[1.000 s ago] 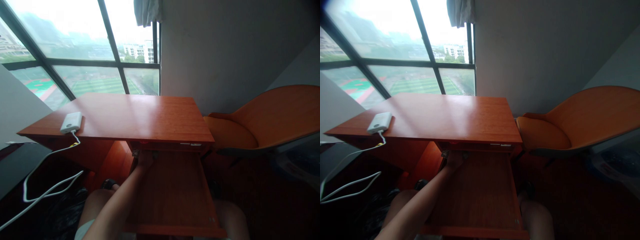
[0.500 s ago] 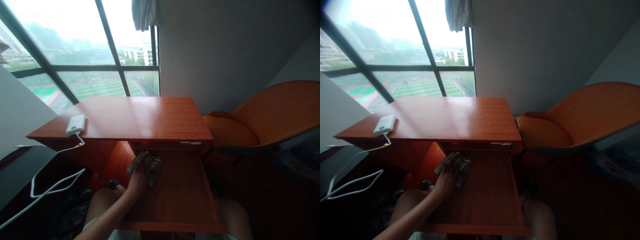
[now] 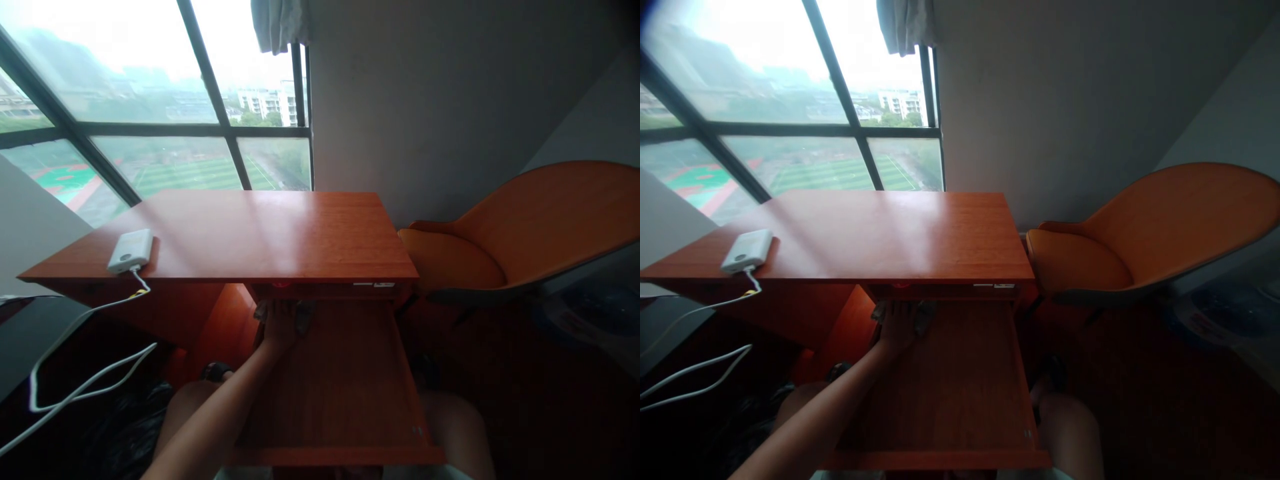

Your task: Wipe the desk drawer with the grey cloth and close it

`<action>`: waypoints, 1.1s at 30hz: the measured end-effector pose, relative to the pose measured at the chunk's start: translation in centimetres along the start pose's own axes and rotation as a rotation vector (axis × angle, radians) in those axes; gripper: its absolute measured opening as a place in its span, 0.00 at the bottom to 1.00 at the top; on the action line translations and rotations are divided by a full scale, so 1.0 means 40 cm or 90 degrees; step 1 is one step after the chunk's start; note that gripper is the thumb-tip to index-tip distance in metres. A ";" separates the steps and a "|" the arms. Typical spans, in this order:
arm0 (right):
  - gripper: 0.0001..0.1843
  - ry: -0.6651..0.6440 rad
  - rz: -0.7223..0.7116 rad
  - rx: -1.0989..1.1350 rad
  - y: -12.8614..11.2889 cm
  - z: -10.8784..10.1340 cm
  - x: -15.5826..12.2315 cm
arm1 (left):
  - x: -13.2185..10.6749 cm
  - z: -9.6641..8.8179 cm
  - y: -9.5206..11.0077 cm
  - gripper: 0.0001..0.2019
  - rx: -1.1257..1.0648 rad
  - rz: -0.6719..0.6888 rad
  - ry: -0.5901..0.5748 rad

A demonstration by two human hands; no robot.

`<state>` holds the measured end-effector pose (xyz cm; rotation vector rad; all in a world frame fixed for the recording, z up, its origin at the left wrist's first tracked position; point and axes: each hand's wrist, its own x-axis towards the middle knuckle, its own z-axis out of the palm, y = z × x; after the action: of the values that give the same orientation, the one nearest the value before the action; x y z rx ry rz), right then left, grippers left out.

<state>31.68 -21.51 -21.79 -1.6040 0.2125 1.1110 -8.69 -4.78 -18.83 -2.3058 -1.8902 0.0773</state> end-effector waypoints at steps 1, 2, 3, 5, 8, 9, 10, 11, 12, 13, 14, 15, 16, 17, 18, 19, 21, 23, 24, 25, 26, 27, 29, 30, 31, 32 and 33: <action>0.14 -0.003 -0.002 -0.004 0.001 0.001 -0.001 | 0.002 0.005 0.002 0.32 -0.005 -0.004 0.001; 0.14 -0.006 -0.003 -0.007 0.002 0.002 -0.004 | 0.003 0.010 0.004 0.32 -0.009 -0.003 0.004; 0.13 -0.010 -0.004 -0.010 0.002 0.002 -0.006 | 0.002 0.015 0.003 0.31 -0.012 0.002 0.009; 0.13 -0.017 -0.005 -0.013 0.002 -0.001 -0.013 | 0.003 0.023 0.000 0.30 -0.011 0.015 0.020; 0.11 -0.025 -0.003 -0.016 -0.002 -0.002 -0.022 | 0.017 0.032 -0.005 0.29 -0.010 0.014 0.034; 0.11 -0.029 -0.001 -0.017 -0.001 -0.001 -0.026 | 0.026 0.035 -0.006 0.28 -0.011 0.007 0.036; 0.10 -0.034 0.001 -0.019 0.004 0.002 -0.032 | 0.035 0.039 -0.005 0.28 -0.012 -0.001 0.040; 0.09 -0.040 0.003 -0.021 0.015 0.008 -0.041 | 0.044 0.043 -0.004 0.27 -0.014 -0.009 0.044; 0.09 -0.046 0.005 -0.022 0.032 0.015 -0.053 | 0.053 0.047 -0.003 0.27 -0.016 -0.018 0.047; 0.11 -0.051 0.007 -0.023 0.056 0.024 -0.069 | 0.061 0.051 -0.002 0.26 -0.019 -0.026 0.050; 0.14 -0.057 0.009 -0.023 0.087 0.034 -0.088 | 0.067 0.055 0.000 0.25 -0.022 -0.034 0.051; 0.16 -0.061 0.011 -0.023 0.123 0.045 -0.109 | 0.072 0.058 0.000 0.24 -0.027 -0.040 0.052; 0.15 -0.066 0.015 -0.023 0.162 0.055 -0.132 | 0.075 0.060 0.001 0.23 -0.033 -0.044 0.052; 0.15 -0.071 0.019 -0.024 0.202 0.065 -0.154 | 0.077 0.060 0.001 0.23 -0.038 -0.046 0.051; 0.15 -0.076 0.023 -0.025 0.239 0.073 -0.175 | 0.078 0.058 0.001 0.23 -0.042 -0.047 0.050; 0.16 -0.081 0.027 -0.025 0.273 0.080 -0.194 | 0.077 0.055 0.001 0.22 -0.045 -0.047 0.048; 0.16 -0.091 0.032 -0.026 0.323 0.089 -0.222 | 0.072 0.045 0.004 0.22 -0.044 -0.046 0.046; 0.16 -0.102 0.036 -0.025 0.350 0.094 -0.238 | 0.059 0.032 0.009 0.23 -0.039 -0.044 0.046; 0.16 -0.107 0.037 -0.024 0.357 0.096 -0.243 | 0.051 0.025 0.012 0.23 -0.036 -0.043 0.046; 0.16 -0.113 0.038 -0.023 0.362 0.098 -0.246 | 0.040 0.018 0.015 0.24 -0.035 -0.041 0.047; 0.17 -0.118 0.039 -0.022 0.366 0.100 -0.248 | 0.027 0.012 0.018 0.25 -0.031 -0.039 0.048; 0.17 -0.124 0.040 -0.021 0.370 0.102 -0.251 | 0.013 0.005 0.020 0.26 -0.024 -0.037 0.046; 0.17 -0.133 0.043 -0.019 0.382 0.104 -0.260 | -0.021 -0.007 0.021 0.27 -0.001 -0.027 0.030; 0.17 -0.137 0.044 -0.018 0.390 0.104 -0.266 | -0.041 -0.014 0.020 0.28 0.011 -0.018 0.015; 0.16 -0.141 0.046 -0.017 0.398 0.103 -0.273 | -0.063 -0.022 0.019 0.28 0.019 -0.007 -0.002; 0.16 -0.145 0.048 -0.017 0.407 0.102 -0.281 | -0.088 -0.031 0.016 0.28 0.020 0.006 -0.018; 0.16 -0.149 0.051 -0.017 0.415 0.100 -0.290 | -0.114 -0.043 0.012 0.28 0.014 0.021 -0.034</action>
<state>12.53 -28.87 -24.11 -1.4846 0.1080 1.3565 -8.88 -9.48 -17.49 -2.3426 -1.8667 0.1635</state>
